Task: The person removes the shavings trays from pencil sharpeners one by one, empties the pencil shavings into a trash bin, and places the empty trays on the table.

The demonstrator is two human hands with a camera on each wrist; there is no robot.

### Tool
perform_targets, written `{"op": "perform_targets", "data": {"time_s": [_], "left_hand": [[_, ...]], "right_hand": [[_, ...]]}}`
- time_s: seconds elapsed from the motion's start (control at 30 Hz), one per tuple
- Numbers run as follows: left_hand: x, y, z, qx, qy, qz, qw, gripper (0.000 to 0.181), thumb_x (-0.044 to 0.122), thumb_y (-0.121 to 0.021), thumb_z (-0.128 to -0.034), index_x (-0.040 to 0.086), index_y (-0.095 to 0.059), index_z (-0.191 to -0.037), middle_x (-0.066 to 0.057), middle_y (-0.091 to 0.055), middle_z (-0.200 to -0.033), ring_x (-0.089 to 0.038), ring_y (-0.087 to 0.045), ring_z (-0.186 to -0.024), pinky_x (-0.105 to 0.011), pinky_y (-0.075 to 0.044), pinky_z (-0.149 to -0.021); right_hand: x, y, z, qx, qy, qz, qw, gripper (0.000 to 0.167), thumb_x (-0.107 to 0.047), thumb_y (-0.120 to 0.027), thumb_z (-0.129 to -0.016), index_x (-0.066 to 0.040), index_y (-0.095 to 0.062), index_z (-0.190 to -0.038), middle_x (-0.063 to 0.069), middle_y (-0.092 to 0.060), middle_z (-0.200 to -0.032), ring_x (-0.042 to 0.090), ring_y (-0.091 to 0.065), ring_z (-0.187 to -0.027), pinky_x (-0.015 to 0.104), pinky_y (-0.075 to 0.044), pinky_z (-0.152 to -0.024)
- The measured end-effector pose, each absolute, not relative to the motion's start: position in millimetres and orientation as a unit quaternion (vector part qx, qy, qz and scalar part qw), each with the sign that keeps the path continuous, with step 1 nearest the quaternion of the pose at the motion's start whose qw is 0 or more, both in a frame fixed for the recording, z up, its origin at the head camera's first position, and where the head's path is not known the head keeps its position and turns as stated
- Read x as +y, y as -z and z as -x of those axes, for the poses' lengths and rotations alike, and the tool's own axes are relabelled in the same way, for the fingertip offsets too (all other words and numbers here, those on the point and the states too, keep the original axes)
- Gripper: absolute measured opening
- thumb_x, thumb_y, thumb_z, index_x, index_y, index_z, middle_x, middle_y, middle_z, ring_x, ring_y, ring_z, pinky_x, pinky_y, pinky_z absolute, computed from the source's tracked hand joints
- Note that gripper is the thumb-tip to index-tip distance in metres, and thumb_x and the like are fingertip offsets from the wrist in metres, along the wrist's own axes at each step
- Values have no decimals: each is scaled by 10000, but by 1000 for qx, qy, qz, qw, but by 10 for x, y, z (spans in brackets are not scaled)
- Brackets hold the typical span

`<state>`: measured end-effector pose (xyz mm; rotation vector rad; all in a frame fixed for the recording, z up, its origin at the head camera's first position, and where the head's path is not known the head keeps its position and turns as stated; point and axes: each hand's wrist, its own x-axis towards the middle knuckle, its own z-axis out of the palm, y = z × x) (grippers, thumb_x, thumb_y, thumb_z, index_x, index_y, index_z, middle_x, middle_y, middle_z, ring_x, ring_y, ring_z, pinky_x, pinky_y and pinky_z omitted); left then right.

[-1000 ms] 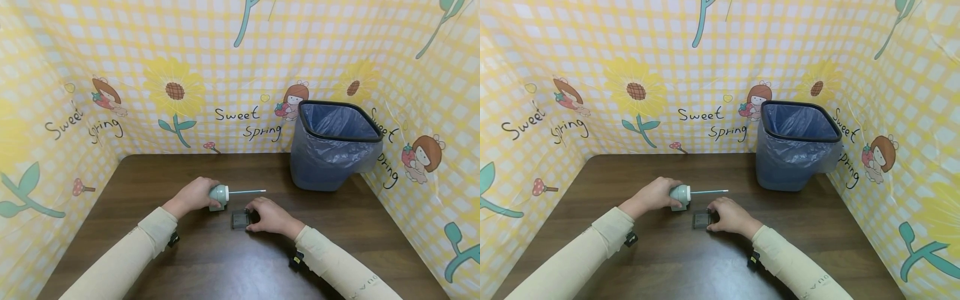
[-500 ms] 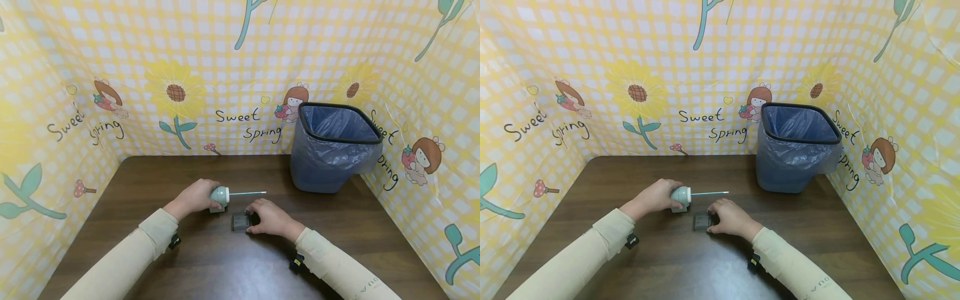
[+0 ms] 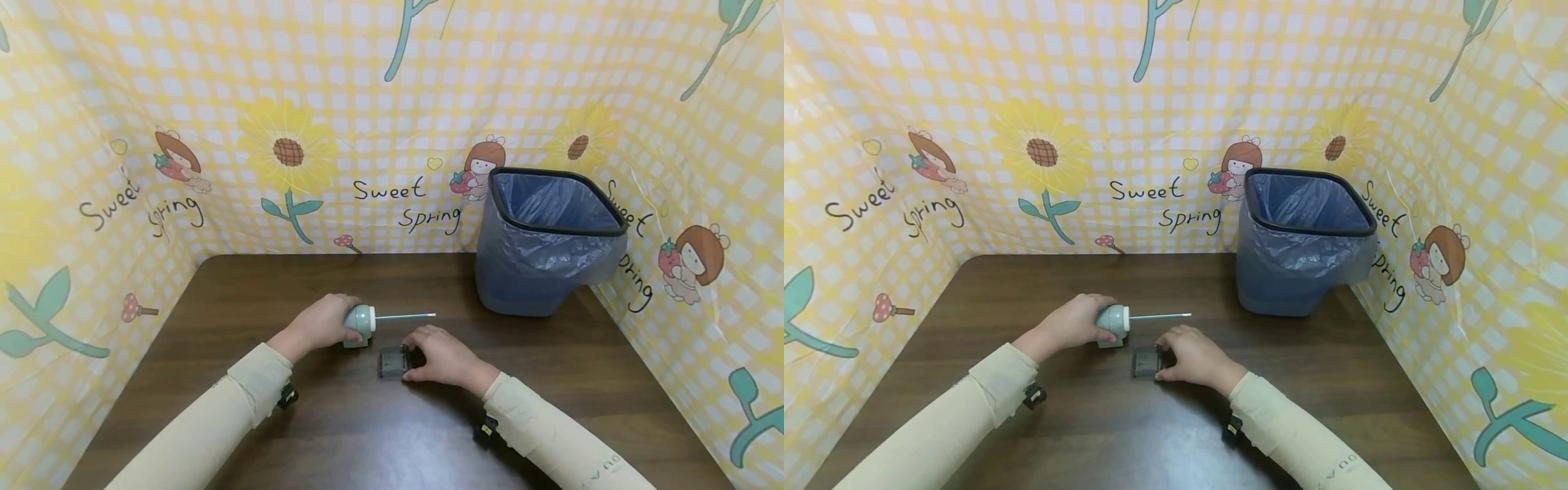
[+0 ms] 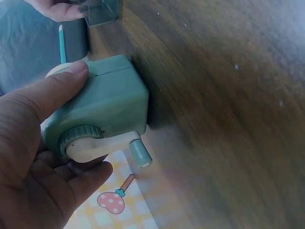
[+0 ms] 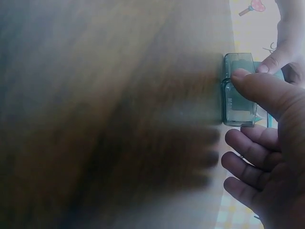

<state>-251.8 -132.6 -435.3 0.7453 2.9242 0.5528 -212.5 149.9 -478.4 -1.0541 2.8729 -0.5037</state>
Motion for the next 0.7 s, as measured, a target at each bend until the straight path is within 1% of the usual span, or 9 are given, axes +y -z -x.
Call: {"op": "perform_targets", "data": {"time_s": [0.27, 0.7], "left_hand": [[-1306, 4327, 2483, 951, -199, -234, 42, 683, 311, -895, -806, 14, -596, -1343, -113, -661, -1243, -231, -635, -1026, -420, -564, -880], [-1305, 4356, 2440, 951, -206, -225, 37, 666, 299, -889, -815, 26, -585, -1341, -118, -638, -1235, -238, -626, -1032, -438, -562, -886]], "right_hand": [[1509, 4786, 2134, 925, 162, 343, 19, 583, -505, -836, -819, -144, -687, -1252, -41, -687, -1182, 154, -604, -1124, 378, -493, -1012], [1510, 4784, 2119, 924, 157, 347, 20, 597, -506, -840, -816, -140, -685, -1261, -36, -686, -1187, 157, -604, -1136, 388, -476, -1042]]}}
